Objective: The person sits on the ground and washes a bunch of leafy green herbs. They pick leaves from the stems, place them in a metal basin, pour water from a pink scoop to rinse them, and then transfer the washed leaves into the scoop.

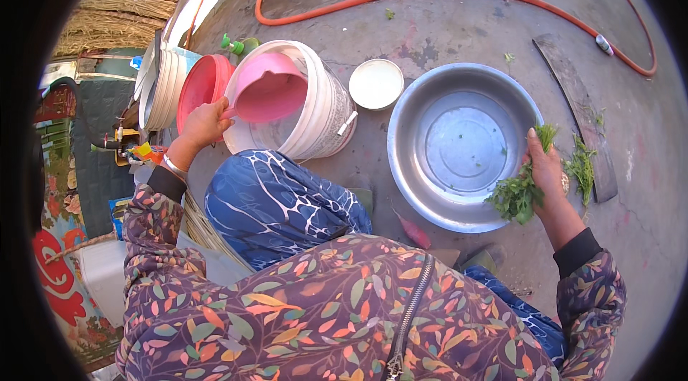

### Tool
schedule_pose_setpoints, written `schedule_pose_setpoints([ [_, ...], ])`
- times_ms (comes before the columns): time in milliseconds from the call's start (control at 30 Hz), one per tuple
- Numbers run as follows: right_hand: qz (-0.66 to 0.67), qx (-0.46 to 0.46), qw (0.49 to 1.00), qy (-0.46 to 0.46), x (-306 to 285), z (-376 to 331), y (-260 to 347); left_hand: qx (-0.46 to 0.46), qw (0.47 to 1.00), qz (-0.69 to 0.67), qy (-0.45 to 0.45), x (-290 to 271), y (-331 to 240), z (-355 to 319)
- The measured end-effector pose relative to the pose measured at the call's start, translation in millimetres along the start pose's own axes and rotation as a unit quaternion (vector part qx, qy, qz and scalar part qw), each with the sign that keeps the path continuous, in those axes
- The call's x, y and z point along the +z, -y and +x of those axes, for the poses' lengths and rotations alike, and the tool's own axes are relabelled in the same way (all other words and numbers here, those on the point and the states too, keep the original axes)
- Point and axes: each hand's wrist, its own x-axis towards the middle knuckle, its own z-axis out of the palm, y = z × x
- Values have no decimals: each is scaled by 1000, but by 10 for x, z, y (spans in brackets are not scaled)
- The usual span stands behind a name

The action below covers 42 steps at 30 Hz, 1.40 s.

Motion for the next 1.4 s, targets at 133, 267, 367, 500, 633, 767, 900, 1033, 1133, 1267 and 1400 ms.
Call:
schedule_pose_setpoints([
  [133,9,7,1000,-10,71,-48,44,6,999,-30,-17,141,-254,-86],
  [267,9,6,1000,11,-37,52,-62,-1,989,-150,14,251,-165,-142],
  [367,-1,5,1000,10,-81,83,-93,-106,880,-444,131,192,-101,-142],
  [500,3,-2,1000,5,-19,0,-1,-119,764,-626,102,-37,-86,-408],
  [633,1,-9,1000,-10,-72,25,107,-52,724,-682,88,-441,-362,-432],
  [767,94,-23,994,49,-88,28,495,7,750,-651,118,-786,-998,-376],
  [900,207,-151,952,168,103,-347,1345,70,786,-590,171,-945,-1590,-233],
  [1033,224,-354,865,277,228,-507,1908,162,786,-533,268,-962,-2263,12],
  [1133,74,-452,868,192,350,-467,1709,203,759,-511,349,-965,-2766,66],
  [1267,-547,-425,703,163,357,-226,900,208,757,-493,376,-993,-3072,-21],
  [1400,-657,-358,609,263,355,-343,479,205,765,-459,402,-822,-3186,-41],
])
